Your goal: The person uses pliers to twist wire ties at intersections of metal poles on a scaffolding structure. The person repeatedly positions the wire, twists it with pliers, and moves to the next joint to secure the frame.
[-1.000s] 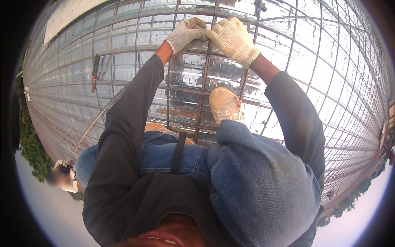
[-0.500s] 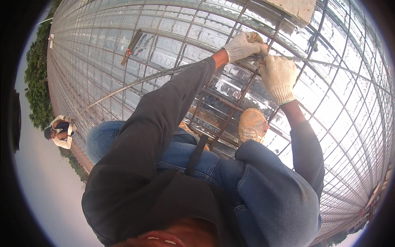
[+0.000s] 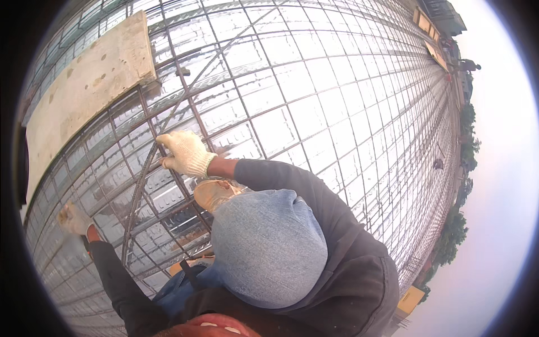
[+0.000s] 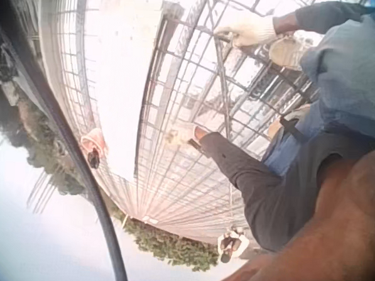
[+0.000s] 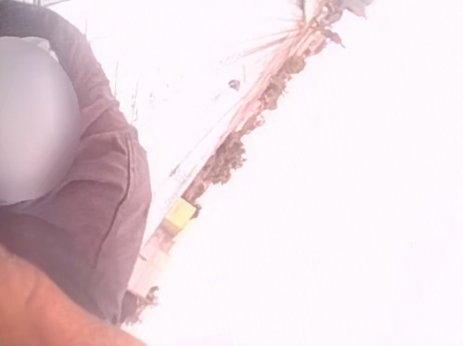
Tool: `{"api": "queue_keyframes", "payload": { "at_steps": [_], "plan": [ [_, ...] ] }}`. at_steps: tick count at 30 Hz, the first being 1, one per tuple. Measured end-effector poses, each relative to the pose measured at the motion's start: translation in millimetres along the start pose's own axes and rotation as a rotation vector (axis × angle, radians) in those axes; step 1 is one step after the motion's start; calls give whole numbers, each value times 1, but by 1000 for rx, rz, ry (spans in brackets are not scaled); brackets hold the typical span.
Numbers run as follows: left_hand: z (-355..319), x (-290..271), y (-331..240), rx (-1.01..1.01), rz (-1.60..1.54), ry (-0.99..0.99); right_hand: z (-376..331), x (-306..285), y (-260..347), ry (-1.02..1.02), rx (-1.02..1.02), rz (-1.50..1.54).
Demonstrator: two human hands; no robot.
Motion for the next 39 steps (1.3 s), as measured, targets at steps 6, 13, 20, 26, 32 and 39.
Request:
{"api": "queue_keyframes", "payload": {
  "at_steps": [6, 13, 20, 26, 32, 39],
  "plan": [
    [-48, -111, 115, -323, 610, 268, -55, -27, -7, -83, 22, 117],
    [-53, -105, 141, -168, 636, 508, -49, -3, -13, -46, 4, 100],
    [-21, -112, 96, -106, 1085, 492, -51, -18, -3, -92, -63, 115],
    [-7, -75, -13, 25, 587, 840, -53, -24, 38, 97, -95, 126],
    [-135, 14, -210, 279, 803, 1407, -41, -27, 147, 109, -475, 81],
    [-306, 77, -331, 1227, 731, 1601, -82, 58, 125, 906, -192, 730]
  ]
}}
Point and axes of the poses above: each hand's wrist, its own z-axis towards the middle knuckle, its own x-axis out of the palm, y = z × x, the point moved 8 cm from there along z, towards the middle knuckle, and after that the axes turned 15 degrees about y, right-handed, at the moved point
